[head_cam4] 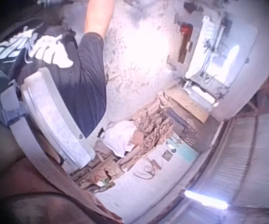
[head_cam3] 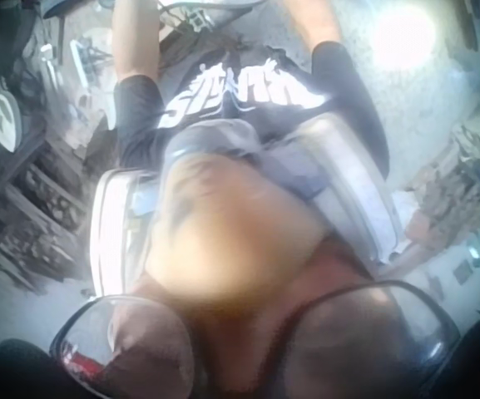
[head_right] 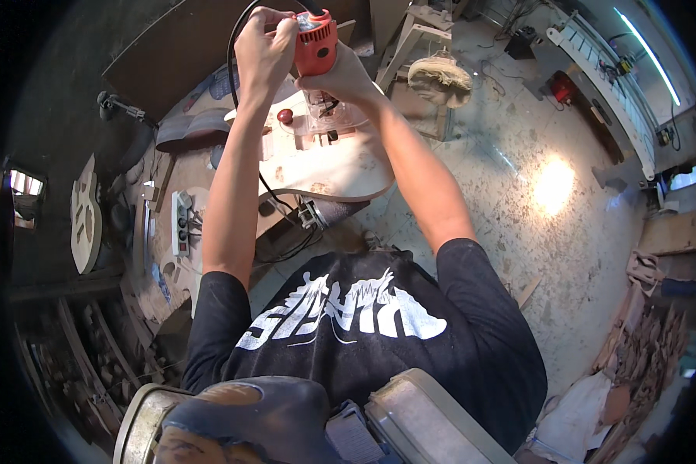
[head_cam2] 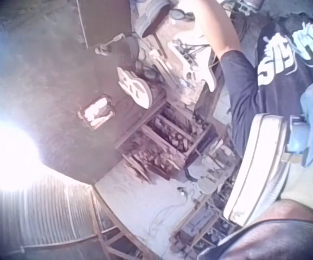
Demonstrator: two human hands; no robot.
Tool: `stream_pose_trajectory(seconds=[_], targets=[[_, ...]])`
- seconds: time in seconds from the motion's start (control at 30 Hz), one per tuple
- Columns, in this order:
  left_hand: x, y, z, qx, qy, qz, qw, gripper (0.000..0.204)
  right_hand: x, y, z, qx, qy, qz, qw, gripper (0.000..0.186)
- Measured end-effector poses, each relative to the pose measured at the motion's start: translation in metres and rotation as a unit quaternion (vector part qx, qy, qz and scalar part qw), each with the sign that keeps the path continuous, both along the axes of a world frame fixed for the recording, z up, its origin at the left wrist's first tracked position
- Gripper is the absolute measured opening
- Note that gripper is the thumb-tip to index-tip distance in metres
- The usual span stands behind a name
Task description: The person uses a handheld router to carve out sections of a wooden guitar body, following a template. They move the router along the interior edges of the cutouts and lift the tool to reposition it.
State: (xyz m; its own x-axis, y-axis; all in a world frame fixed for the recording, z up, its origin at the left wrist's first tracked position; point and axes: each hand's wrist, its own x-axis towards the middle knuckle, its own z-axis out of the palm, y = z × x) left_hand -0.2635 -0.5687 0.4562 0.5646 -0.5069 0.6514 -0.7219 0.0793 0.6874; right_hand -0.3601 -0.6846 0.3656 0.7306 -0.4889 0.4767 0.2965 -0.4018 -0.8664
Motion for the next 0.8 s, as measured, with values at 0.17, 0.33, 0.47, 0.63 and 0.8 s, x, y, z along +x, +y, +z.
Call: stream_pose_trajectory(seconds=[0.17,0.33,0.47,0.63,0.8], targets=[[-0.015,0.007,0.005,0.024,-0.006,0.016,1.0,0.023,-0.003,-0.007,0.004,0.02,0.019,0.024,0.999,0.067],[0.021,0.023,-0.097,-0.042,0.066,-0.088,0.993,0.056,-0.001,-0.012,0.001,-0.021,0.0,0.006,1.0,0.064],[0.022,0.059,-0.148,0.104,0.153,-0.071,0.98,0.049,0.001,-0.009,0.002,-0.011,0.017,0.007,1.0,0.054],[0.013,0.064,-0.155,0.24,0.041,0.035,0.969,0.036,-0.005,-0.003,0.01,0.03,0.025,0.044,0.998,0.041],[0.0,0.054,-0.162,0.25,0.026,0.097,0.963,0.033,-0.009,-0.013,0.008,0.006,0.068,0.034,0.997,0.037]])
